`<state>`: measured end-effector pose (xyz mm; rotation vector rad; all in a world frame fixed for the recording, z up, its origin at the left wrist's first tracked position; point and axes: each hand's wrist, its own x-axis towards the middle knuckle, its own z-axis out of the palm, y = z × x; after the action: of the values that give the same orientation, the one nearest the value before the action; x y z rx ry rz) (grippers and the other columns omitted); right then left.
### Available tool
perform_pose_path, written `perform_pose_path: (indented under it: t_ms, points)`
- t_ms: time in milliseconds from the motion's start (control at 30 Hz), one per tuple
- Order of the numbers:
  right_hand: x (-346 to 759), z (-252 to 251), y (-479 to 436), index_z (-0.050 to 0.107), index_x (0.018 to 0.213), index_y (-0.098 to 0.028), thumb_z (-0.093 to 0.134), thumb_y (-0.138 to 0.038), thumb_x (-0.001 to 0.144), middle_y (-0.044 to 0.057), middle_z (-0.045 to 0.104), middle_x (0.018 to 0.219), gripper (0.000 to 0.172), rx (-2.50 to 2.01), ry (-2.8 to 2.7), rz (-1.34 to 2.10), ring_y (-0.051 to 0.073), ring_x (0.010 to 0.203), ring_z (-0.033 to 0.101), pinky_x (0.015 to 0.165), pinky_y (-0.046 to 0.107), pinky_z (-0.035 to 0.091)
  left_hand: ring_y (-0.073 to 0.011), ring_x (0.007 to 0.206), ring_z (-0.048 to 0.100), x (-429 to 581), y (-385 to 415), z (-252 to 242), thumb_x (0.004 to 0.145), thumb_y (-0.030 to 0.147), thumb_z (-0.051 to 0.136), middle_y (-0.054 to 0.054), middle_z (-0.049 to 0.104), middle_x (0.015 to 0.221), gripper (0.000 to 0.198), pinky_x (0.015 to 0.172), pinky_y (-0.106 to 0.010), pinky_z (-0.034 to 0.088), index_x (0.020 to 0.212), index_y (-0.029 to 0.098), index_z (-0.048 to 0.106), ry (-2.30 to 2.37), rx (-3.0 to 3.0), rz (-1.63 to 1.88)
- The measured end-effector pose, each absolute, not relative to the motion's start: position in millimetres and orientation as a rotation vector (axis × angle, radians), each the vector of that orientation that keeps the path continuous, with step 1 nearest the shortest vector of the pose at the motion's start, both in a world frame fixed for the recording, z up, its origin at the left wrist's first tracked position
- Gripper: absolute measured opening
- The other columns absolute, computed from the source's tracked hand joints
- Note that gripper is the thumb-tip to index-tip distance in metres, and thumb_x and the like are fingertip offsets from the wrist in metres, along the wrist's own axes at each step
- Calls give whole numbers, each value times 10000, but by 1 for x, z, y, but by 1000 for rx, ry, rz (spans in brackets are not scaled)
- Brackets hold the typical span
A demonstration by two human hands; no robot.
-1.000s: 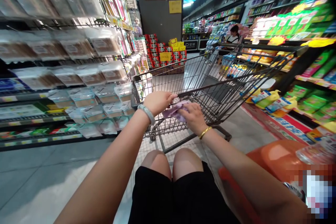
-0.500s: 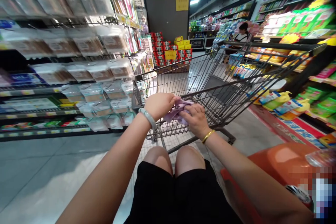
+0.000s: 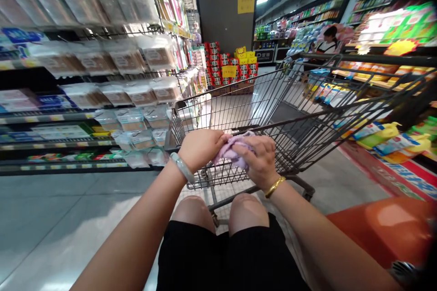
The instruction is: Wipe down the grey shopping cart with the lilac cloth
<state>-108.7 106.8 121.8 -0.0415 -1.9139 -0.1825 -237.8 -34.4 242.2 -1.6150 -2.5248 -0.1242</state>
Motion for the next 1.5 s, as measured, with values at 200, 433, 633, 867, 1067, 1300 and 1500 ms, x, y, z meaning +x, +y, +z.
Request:
perform_pose_path:
  t_ms: [200,433,633,867,1067,1300,1500]
  points:
    - [-109,127,91,727,1058,-303,640,-270,948,19,710,1054,144,158,-1888,-286,205,1037,562,1024,406,396,-250,807,681,-228,-55,246,1058,563,284,-50,748,840,544,623,-324,351,938,253,714,-2595,-1570,-87]
    - [-105,148,80,704,1131,-302,645,-270,938,53,700,1069,205,127,-1897,-151,247,1059,558,997,446,424,-237,774,660,-235,-74,250,1057,534,310,-49,738,814,514,610,-330,321,904,241,703,-2674,-1565,-66]
    - [-109,146,70,711,1095,-306,612,-269,962,25,712,1085,170,192,-1968,-213,226,1066,547,1001,424,404,-215,740,627,-242,-86,250,1051,569,308,-37,723,797,530,616,-314,327,901,247,701,-2686,-1572,-149]
    - [-114,141,57,725,1042,-312,633,-281,955,-1,713,1113,131,206,-1943,-277,206,1063,532,1000,400,367,-213,742,631,-242,-95,250,1046,559,311,-43,721,799,537,618,-312,341,890,238,711,-2676,-1542,-179]
    - [-111,151,65,714,1116,-316,659,-299,934,42,705,1085,191,86,-1841,-162,245,1087,536,981,419,378,-212,788,645,-242,-100,253,1034,531,338,-34,754,882,494,639,-306,349,914,255,730,-2726,-1533,-229]
    - [-113,145,57,727,1072,-321,632,-256,942,2,714,1111,173,202,-1890,-256,209,1068,536,1009,397,350,-201,736,630,-244,-107,254,1026,575,322,-31,727,793,542,631,-301,354,827,229,688,-2735,-1533,-223]
    - [-103,143,58,720,1066,-296,623,-252,950,30,717,1086,157,61,-1884,-262,224,1061,538,1004,407,361,-201,686,604,-246,-114,251,1038,567,301,-37,702,744,548,614,-307,331,803,229,664,-2650,-1542,-166]
